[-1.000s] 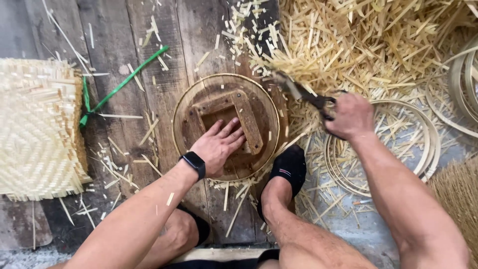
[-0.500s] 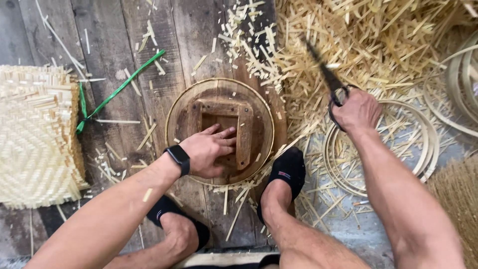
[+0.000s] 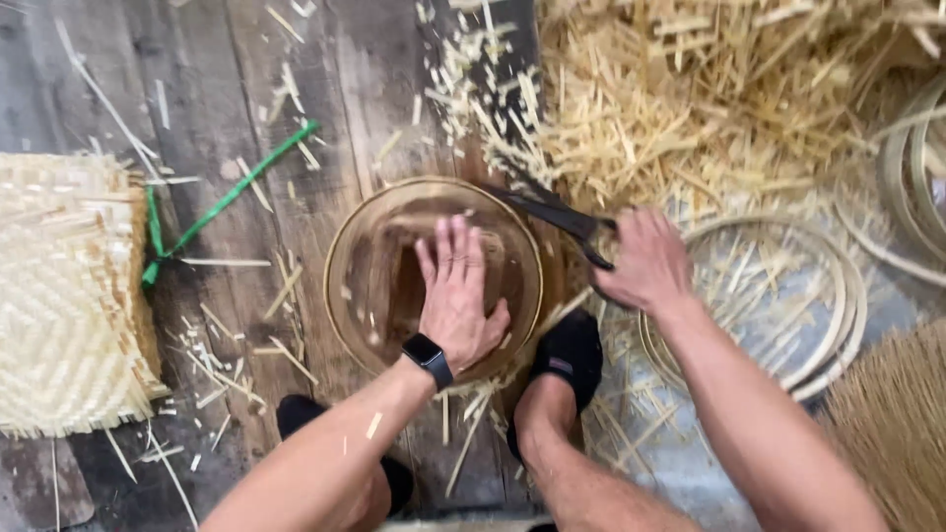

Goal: The person repeatedly places a circular bamboo frame onto a woven mat, presses it into a wooden mold, and trims the excess mat material around the frame using shears. The person then removes the trimmed base and repeats the process with new mats.

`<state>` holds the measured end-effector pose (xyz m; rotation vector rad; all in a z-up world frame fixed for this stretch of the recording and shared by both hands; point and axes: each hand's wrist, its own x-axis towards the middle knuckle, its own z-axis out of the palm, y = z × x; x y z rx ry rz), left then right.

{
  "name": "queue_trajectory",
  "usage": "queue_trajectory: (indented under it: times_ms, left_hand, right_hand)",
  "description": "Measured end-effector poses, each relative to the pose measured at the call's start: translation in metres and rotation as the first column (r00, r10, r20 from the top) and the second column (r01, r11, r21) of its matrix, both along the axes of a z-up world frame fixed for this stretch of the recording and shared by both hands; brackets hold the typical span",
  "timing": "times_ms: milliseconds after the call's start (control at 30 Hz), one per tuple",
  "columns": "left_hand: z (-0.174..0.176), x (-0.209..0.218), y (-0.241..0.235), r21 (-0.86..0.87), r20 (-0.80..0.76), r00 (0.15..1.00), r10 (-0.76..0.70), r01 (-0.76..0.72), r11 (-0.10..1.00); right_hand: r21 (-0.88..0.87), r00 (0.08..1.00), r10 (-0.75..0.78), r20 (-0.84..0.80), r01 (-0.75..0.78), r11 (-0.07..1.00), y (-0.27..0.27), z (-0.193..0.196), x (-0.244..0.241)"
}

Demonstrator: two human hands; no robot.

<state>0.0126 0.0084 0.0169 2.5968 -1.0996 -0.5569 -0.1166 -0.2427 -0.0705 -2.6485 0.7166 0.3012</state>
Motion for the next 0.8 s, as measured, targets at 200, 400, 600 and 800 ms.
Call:
queue_trajectory:
  times_ms: [200,400,600,800]
  left_hand:
    - [0.012,-0.004,0.012,-0.05,-0.108,0.952,-0.287,0.283,0.958]
    - [0.023,0.01,0.007,0.005,-0.117,0.933,-0.341,0.344,0.939]
    - [0.0,0.083,-0.04,0.047,-0.224,0.973,-0.056,0.068,0.997]
    - [-0.024,0.134,-0.082,0.265,-0.43,0.903,0.011,0.114,0.957]
  right_hand:
    - [-0.069,0.934,0.237,-0.266,-0.264,0.962,0.003,0.01,0.018]
    - [0.007,0.873,0.103,-0.477,-0.113,0.994,-0.032,0.029,0.011]
    - [-0.331,0.984,-0.146,-0.101,0.105,0.938,-0.017,-0.013,-0.004]
    - [0.486,0.815,-0.454,-0.359,0.579,0.655,0.084,0.06,0.028]
